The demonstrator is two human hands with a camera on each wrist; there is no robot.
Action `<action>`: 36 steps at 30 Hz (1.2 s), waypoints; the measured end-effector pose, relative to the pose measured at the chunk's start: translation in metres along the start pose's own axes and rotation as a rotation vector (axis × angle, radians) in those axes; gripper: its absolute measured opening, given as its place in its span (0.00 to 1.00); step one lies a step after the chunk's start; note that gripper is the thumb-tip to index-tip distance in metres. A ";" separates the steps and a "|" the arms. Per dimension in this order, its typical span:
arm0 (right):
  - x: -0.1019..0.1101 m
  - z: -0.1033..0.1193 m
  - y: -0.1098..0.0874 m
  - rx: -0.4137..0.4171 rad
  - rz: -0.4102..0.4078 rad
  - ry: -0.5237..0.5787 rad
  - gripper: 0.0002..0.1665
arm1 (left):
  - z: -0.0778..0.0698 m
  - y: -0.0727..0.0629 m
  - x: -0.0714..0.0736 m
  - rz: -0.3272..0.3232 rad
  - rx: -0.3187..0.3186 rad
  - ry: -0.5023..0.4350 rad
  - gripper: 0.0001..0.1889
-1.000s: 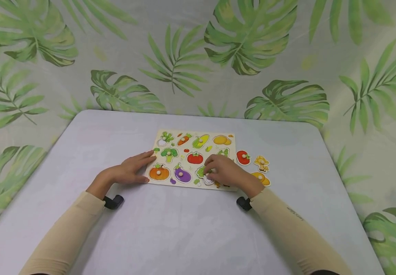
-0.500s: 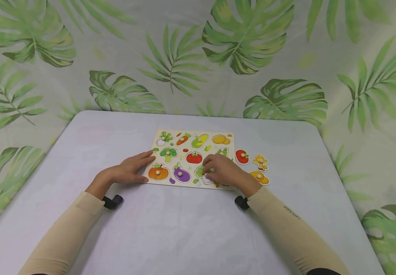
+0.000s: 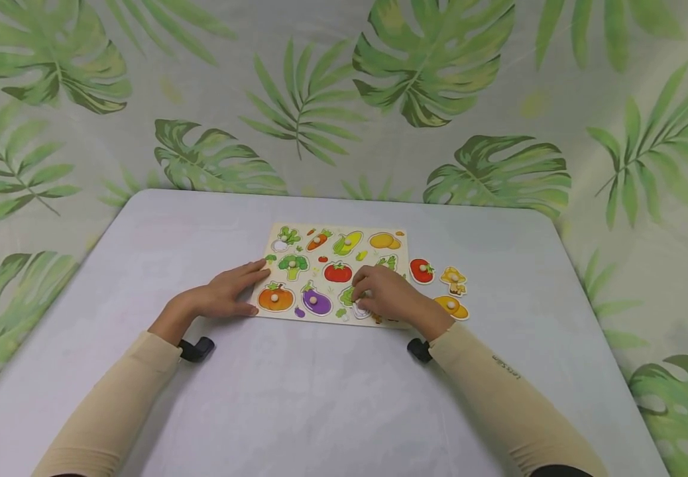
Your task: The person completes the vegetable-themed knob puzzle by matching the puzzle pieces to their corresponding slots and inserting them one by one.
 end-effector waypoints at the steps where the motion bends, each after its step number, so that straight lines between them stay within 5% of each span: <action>1: 0.000 0.000 0.000 -0.002 0.001 -0.002 0.05 | 0.000 0.000 0.000 0.000 0.001 0.001 0.43; 36: -0.001 -0.001 0.007 -0.032 0.013 -0.029 0.08 | 0.001 -0.001 0.000 0.006 0.033 0.002 0.43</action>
Point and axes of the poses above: each hand's wrist, its own y-axis towards the middle knuckle, its own x-axis out of the back of the hand, z = x × y, the point moved 5 cm from there along y, towards the middle knuckle, and after that the axes turned 4 degrees about -x, right-handed, at the moved point
